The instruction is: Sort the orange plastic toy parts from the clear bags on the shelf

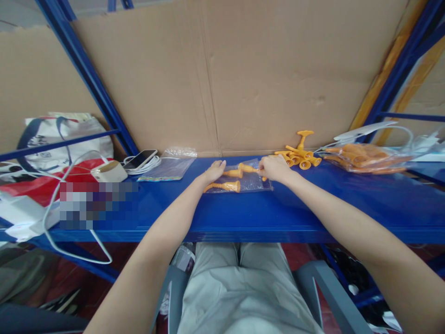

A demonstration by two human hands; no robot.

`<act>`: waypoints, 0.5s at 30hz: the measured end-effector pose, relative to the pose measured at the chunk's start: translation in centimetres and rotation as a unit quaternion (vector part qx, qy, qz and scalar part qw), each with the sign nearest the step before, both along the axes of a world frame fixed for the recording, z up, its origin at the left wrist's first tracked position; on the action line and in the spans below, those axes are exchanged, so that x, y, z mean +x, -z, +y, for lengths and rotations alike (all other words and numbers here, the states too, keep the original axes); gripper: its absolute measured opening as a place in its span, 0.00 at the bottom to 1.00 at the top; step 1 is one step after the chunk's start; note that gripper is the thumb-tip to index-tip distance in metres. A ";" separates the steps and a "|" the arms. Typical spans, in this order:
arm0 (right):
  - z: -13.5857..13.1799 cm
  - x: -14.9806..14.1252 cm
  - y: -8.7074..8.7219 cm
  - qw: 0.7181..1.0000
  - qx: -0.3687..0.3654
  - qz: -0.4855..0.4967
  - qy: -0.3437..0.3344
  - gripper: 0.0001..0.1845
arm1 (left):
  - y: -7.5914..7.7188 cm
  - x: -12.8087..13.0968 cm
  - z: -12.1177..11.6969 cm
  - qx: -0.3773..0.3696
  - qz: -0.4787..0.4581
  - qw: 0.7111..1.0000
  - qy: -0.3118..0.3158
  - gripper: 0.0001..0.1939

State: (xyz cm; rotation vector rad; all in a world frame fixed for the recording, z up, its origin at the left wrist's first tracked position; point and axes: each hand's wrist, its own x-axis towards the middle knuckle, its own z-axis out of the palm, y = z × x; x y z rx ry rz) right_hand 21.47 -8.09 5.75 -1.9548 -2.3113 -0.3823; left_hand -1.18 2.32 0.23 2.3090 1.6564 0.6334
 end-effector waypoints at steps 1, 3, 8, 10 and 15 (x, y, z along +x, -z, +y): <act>0.0 0.0 0.0 1.000 -0.002 -0.001 0.003 0.14 | -0.1 0.2 -0.3 -0.011 -0.007 1.000 -0.007 0.32; 0.1 -0.1 0.2 1.000 -0.002 0.005 0.002 0.13 | -0.5 0.5 -0.8 -0.027 -0.019 0.999 -0.014 0.31; 1.8 0.3 1.6 0.990 0.036 0.125 -0.051 0.10 | -0.7 1.0 -1.4 -0.030 -0.085 0.996 0.006 0.28; 2.9 0.4 2.6 0.972 0.064 0.209 -0.086 0.08 | -0.5 1.2 -1.3 -0.030 -0.143 0.989 0.015 0.27; 5.0 0.2 4.7 0.889 0.104 0.435 -0.097 0.08 | 0.1 1.5 -0.7 -0.022 -0.229 0.973 0.006 0.28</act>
